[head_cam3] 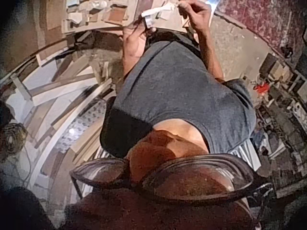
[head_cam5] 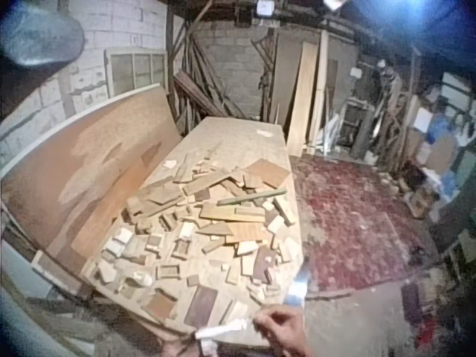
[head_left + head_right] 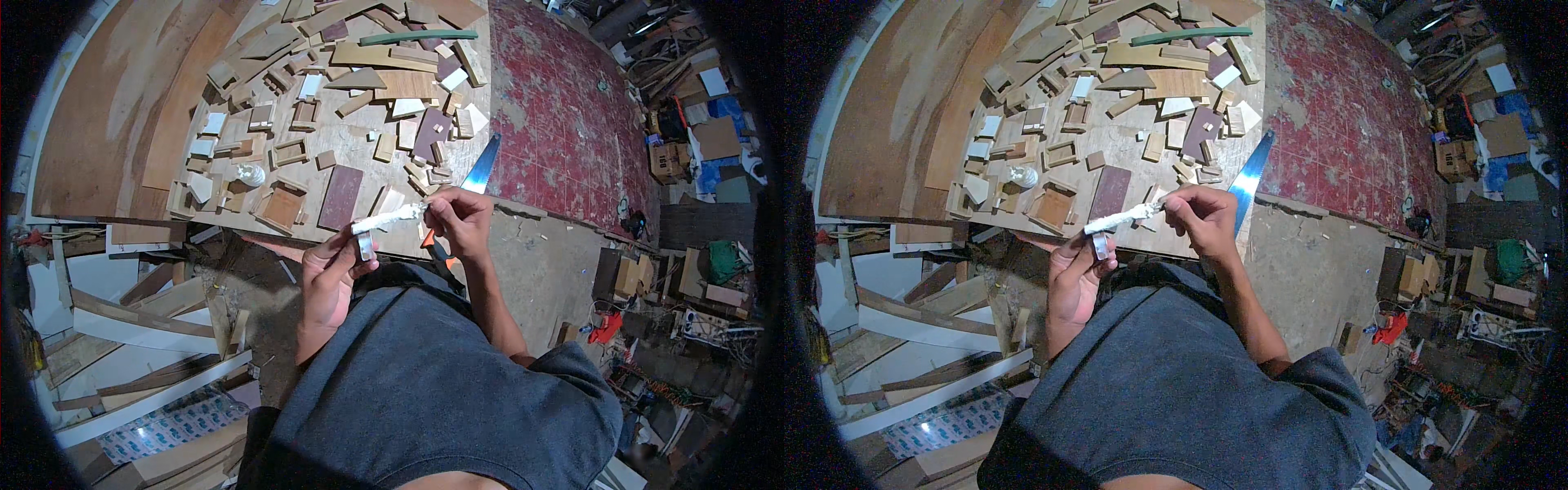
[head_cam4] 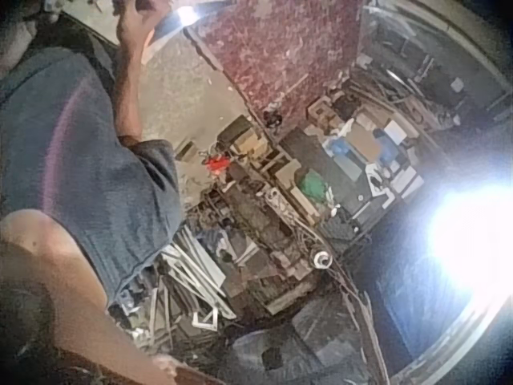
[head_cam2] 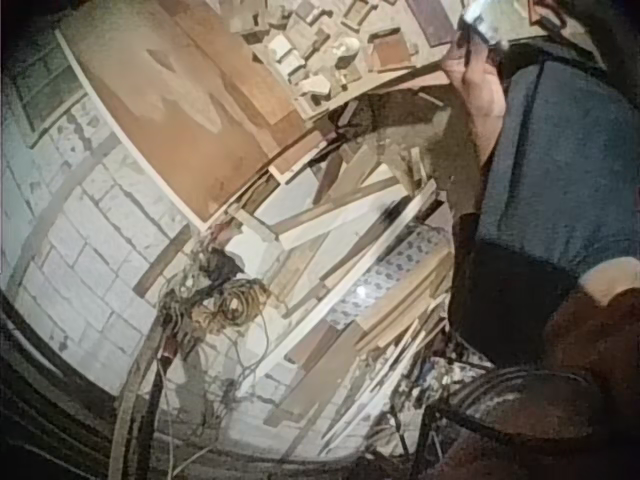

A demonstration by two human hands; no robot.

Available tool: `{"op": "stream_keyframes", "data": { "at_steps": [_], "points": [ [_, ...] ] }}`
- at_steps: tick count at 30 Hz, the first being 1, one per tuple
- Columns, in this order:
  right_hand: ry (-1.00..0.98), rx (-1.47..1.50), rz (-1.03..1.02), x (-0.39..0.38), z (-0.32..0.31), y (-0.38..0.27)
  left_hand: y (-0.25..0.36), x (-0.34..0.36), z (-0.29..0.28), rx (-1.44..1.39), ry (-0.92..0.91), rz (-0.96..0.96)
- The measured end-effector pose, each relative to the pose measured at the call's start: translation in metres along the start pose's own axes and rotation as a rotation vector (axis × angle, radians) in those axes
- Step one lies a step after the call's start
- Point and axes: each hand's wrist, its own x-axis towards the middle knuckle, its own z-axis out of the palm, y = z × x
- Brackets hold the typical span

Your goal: Sawing a small piece of wood and applying glue in a workshop environment.

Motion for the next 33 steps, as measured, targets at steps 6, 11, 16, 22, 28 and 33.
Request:
{"op": "stream_keyframes", "data": {
  "at_steps": [6, 11, 16, 22, 28, 33],
  "points": [
    [0.035, -0.037, 0.015, -0.004, -0.001, -0.006, 0.003, -0.001, -0.001, -0.002, -0.003, 0.007],
    [-0.009, -0.081, -0.003, -0.007, -0.007, -0.005, 0.003, -0.003, 0.003, -0.010, 0.039, -0.010],
    [0.013, 0.015, -0.012, -0.008, -0.005, -0.005, 0.002, -0.002, -0.003, -0.009, 0.034, -0.005],
    [0.025, -0.090, -0.013, -0.006, 0.000, -0.002, 0.004, -0.002, -0.001, -0.015, 0.053, -0.072],
    [0.084, 0.005, -0.027, -0.004, -0.002, -0.001, 0.007, 0.001, -0.004, -0.030, 0.023, -0.074],
    [-0.033, -0.053, 0.015, -0.004, -0.003, -0.004, 0.006, 0.005, -0.002, 0.001, 0.011, -0.057]
  ]
}}
